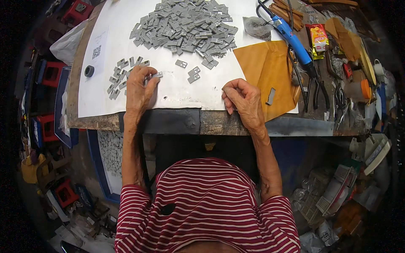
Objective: Manually picking up, inspecting, and sorting small rectangular grey pieces on a workbench.
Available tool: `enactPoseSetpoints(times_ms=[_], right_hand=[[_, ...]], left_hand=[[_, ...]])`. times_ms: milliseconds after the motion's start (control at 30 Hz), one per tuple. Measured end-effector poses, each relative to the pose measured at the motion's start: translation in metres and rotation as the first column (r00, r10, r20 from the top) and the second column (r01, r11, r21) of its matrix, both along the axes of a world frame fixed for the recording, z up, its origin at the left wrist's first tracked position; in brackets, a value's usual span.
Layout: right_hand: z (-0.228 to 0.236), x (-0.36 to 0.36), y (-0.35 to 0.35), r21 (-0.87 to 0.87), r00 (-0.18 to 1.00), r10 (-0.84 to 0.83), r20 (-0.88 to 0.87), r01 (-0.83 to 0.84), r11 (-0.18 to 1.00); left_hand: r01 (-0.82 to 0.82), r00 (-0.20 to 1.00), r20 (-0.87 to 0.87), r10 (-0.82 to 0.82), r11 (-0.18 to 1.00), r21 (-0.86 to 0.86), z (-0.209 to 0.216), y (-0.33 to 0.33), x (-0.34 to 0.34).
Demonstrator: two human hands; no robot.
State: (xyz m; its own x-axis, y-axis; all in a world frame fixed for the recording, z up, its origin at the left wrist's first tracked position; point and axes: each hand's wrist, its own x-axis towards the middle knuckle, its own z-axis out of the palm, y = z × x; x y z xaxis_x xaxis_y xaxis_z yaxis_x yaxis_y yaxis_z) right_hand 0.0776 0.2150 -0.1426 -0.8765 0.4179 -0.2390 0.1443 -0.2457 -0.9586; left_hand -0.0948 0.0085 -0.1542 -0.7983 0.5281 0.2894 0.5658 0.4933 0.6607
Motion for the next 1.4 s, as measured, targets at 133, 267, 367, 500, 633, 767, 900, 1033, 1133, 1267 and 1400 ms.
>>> enactPoseSetpoints(times_ms=[133, 267, 367, 500, 633, 767, 900, 1033, 1133, 1267, 1400], right_hand=[[0.000, 0.001, 0.000, 0.006, 1.000, 0.002, -0.007, -0.002, 1.000], [0.001, 0.006, 0.001, 0.011, 1.000, -0.003, -0.018, 0.003, 1.000], [0.004, 0.010, 0.002, 0.022, 1.000, -0.015, -0.016, 0.015, 1.000], [0.012, 0.017, 0.002, 0.084, 0.999, -0.031, 0.015, 0.030, 0.996], [0.020, 0.031, 0.007, 0.100, 0.997, -0.081, 0.005, 0.080, 0.992], [0.033, 0.047, 0.025, 0.256, 0.970, -0.243, 0.000, 0.235, 0.938], [0.022, 0.059, 0.058, 0.374, 0.933, -0.357, -0.037, 0.344, 0.861], [-0.009, 0.063, 0.084, 0.602, 0.942, -0.337, 0.005, 0.266, 0.753], [-0.016, 0.066, 0.088, 0.679, 0.944, -0.328, 0.028, 0.223, 0.699], [-0.006, 0.061, 0.086, 0.900, 0.981, -0.194, -0.010, 0.094, 0.426], [-0.004, 0.058, 0.086, 0.942, 0.993, -0.118, 0.002, 0.038, 0.332]], left_hand=[[-0.001, 1.000, -0.013, 0.000, 0.998, -0.070, 0.005, 0.000, -0.001], [0.047, 0.988, -0.145, -0.058, 0.996, -0.078, 0.008, 0.013, -0.001], [0.115, 0.976, -0.179, -0.126, 0.991, -0.072, 0.010, 0.031, -0.001], [0.227, 0.945, -0.223, -0.238, 0.971, -0.071, 0.004, 0.054, -0.006], [0.264, 0.934, -0.221, -0.282, 0.959, -0.105, -0.004, 0.062, -0.011], [0.284, 0.938, -0.184, -0.294, 0.955, -0.082, -0.002, 0.062, -0.009], [0.302, 0.928, -0.211, -0.306, 0.952, -0.051, 0.002, 0.063, -0.004], [0.276, 0.915, -0.289, -0.280, 0.960, -0.054, 0.004, 0.061, -0.003], [0.278, 0.921, -0.279, -0.270, 0.961, -0.013, 0.008, 0.062, 0.004], [0.183, 0.965, 0.161, -0.206, 0.972, 0.146, 0.025, 0.065, 0.026], [0.134, 0.823, 0.464, -0.327, 0.906, 0.401, 0.027, 0.069, 0.039]])
